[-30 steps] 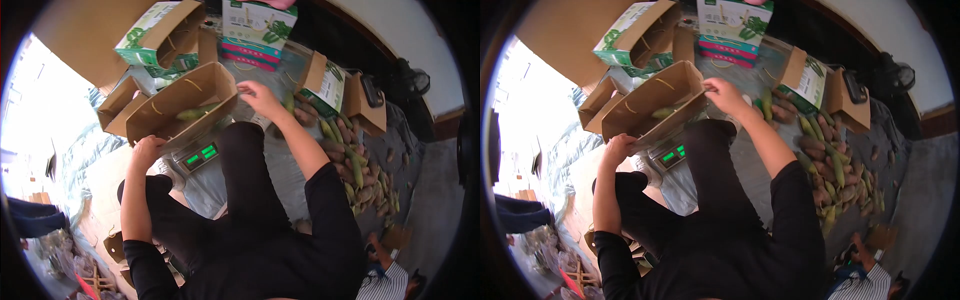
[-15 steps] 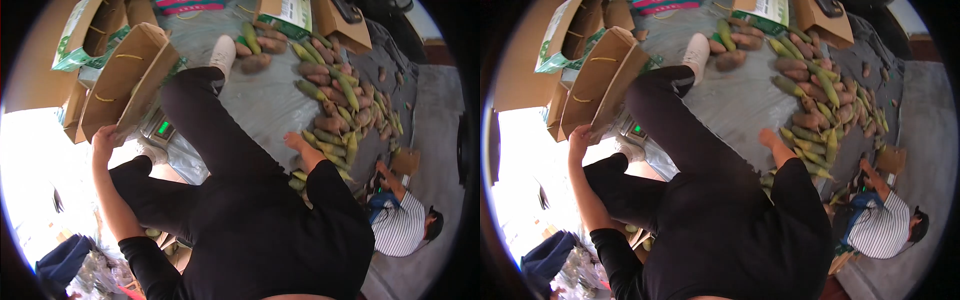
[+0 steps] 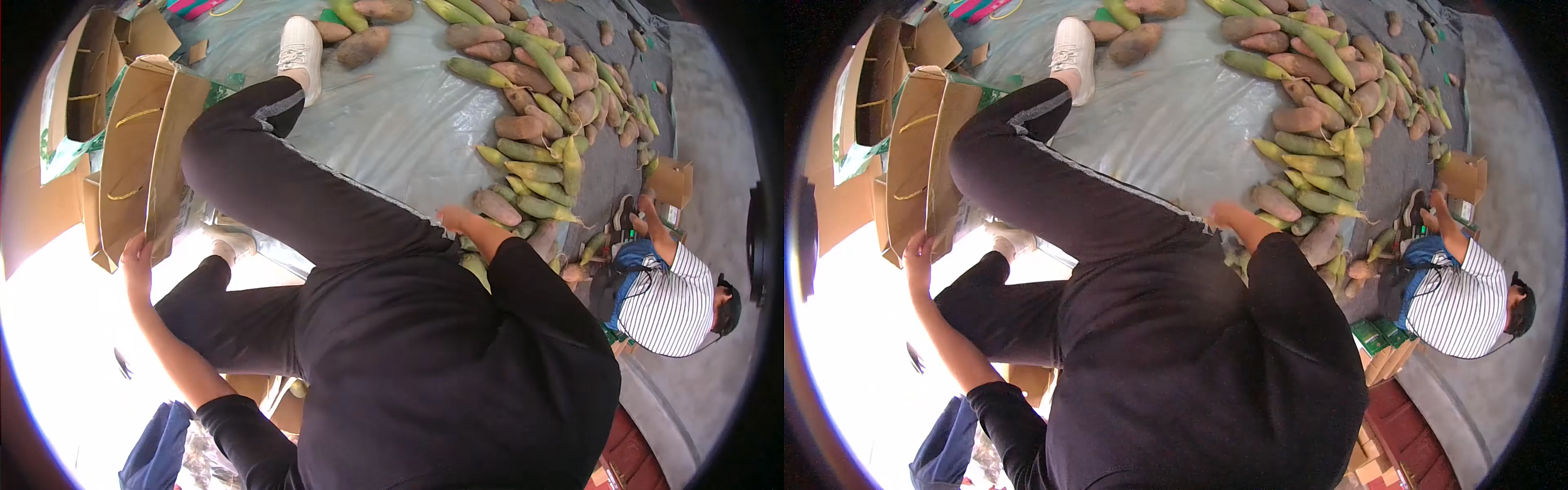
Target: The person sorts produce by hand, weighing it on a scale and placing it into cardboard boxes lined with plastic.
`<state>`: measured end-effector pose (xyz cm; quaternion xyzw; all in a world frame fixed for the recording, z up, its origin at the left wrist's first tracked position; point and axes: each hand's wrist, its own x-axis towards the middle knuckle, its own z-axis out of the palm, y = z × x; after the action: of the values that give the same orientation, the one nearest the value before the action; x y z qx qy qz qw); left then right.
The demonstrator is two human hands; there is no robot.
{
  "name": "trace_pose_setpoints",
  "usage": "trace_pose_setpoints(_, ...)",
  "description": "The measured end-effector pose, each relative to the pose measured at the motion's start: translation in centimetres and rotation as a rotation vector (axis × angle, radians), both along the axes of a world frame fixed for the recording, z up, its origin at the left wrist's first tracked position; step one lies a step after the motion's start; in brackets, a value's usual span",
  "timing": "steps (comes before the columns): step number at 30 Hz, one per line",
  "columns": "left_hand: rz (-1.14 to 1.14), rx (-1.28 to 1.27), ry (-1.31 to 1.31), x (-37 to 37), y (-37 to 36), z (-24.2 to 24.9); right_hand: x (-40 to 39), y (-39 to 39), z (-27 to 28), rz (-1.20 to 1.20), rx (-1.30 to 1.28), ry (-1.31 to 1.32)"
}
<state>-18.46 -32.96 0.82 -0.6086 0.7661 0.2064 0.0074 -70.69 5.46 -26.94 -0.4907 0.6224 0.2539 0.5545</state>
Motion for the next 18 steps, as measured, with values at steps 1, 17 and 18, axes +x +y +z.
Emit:
trace_pose_setpoints(1,-0.003,0.003,-0.001,0.1,0.0,-0.2,0.0,-0.4,1.0,-0.062,-0.047,0.12)
trace_pose_setpoints(17,0.0,-0.04,0.084,0.9,0.3,-1.4,-9.1,4.2,5.9,-0.398,0.062,0.581)
trace_pose_setpoints(18,0.007,-0.036,0.079,0.7,0.3,-1.2,-8.6,4.0,6.5,-0.385,0.047,0.575)
